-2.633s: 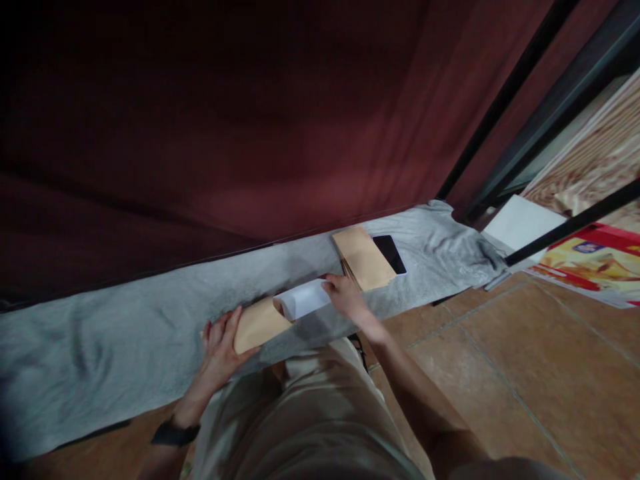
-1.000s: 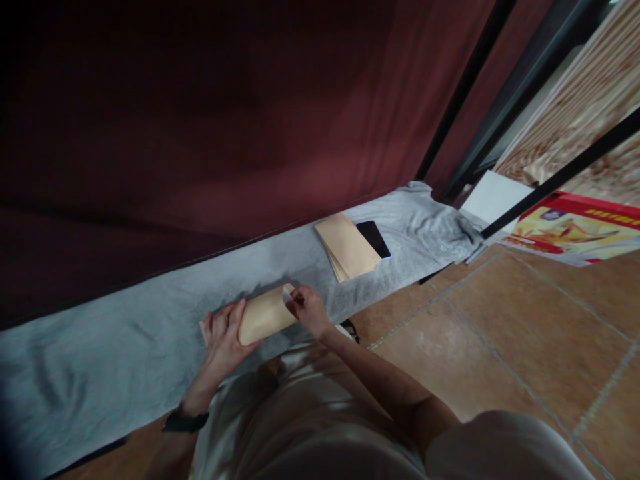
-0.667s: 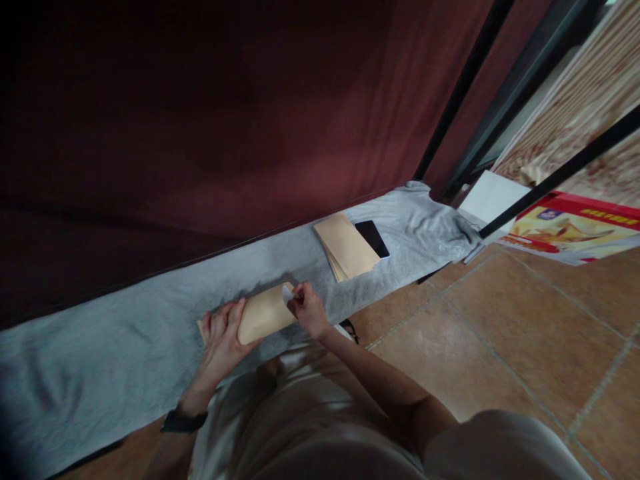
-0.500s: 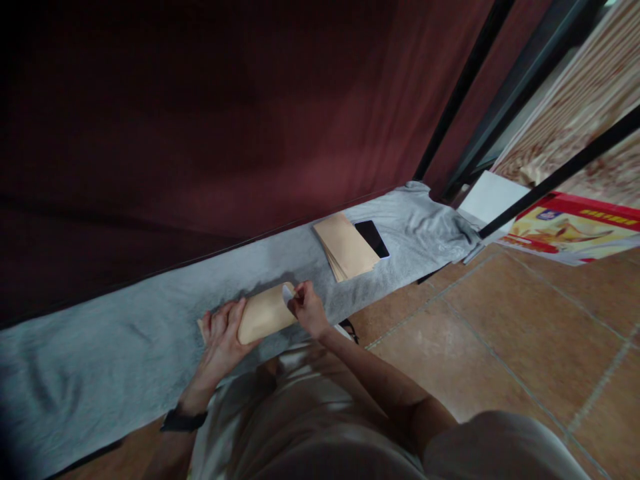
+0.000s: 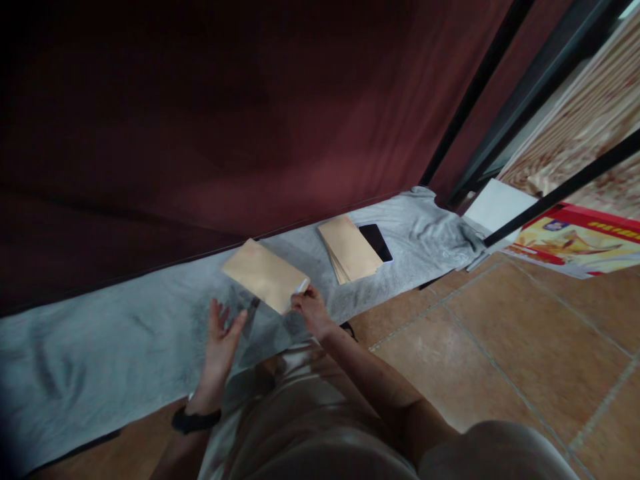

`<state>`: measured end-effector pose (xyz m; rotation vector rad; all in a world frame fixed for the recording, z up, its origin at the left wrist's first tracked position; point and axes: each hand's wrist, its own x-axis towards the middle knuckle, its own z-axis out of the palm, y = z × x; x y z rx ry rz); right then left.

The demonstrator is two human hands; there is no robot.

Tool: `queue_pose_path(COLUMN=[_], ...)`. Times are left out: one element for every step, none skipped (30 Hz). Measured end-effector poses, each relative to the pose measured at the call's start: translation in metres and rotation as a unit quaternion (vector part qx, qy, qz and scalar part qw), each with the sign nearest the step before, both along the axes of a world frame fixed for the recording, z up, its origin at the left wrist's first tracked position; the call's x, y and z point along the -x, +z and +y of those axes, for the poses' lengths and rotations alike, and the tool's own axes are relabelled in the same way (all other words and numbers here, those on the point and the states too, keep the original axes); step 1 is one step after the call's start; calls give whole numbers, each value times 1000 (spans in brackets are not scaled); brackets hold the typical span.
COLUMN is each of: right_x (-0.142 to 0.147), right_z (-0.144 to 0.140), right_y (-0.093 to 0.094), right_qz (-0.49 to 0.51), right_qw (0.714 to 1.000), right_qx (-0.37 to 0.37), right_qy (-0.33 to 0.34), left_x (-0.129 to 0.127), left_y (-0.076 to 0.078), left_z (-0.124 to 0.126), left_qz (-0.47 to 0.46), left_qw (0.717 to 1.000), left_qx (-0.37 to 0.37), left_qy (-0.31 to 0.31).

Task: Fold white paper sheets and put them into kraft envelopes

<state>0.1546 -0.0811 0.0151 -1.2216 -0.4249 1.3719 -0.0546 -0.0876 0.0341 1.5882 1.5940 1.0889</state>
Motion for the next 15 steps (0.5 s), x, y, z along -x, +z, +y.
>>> queue_pose_path(right_x=[3,7,11,16,19,22,24,23,20,15,9,1,-8,-16,-23], right_z=[-2,-5,-7,-10,-12,-14,-15,-16,-16,-16,-16,-15,-15,-14,-14], right_y=[1,2,2,2,2,1,0,-1,-2,-4,-5,-5,-5,-5,-4], right_qz=[3,5,5,4,3,2,1,-4,-18,-45,-91,-153,-230,-316,-393], right_qw=[1000,1000,1000,1000,1000,1000,999,999,998,996,993,985,968,939,901], right_qx=[-1,-2,-3,-5,-7,-10,-15,-22,-29,-37,-49,-65,-89,-129,-173], right_qy=[3,6,10,15,21,29,39,49,58,61,57,51,39,34,54], left_x=[-8,-17,-26,-35,-42,-48,-51,-53,-54,-53,-51,-48,-45,-43,-41], left_y=[0,0,2,3,4,4,3,2,1,0,-2,-3,-4,-6,-8], left_z=[-2,-3,-2,-1,1,3,5,7,9,11,12,12,13,13,13], left_qz=[-117,-227,-309,-361,-391,-403,-402,-394,-384,-375,-369,-366,-365,-362,-356], left_qw=[990,962,931,904,888,880,879,883,889,895,900,903,905,907,909], left_qx=[79,146,195,226,240,248,250,246,240,232,225,217,213,212,215], left_qy=[28,32,28,28,34,47,61,70,73,69,62,54,45,33,21])
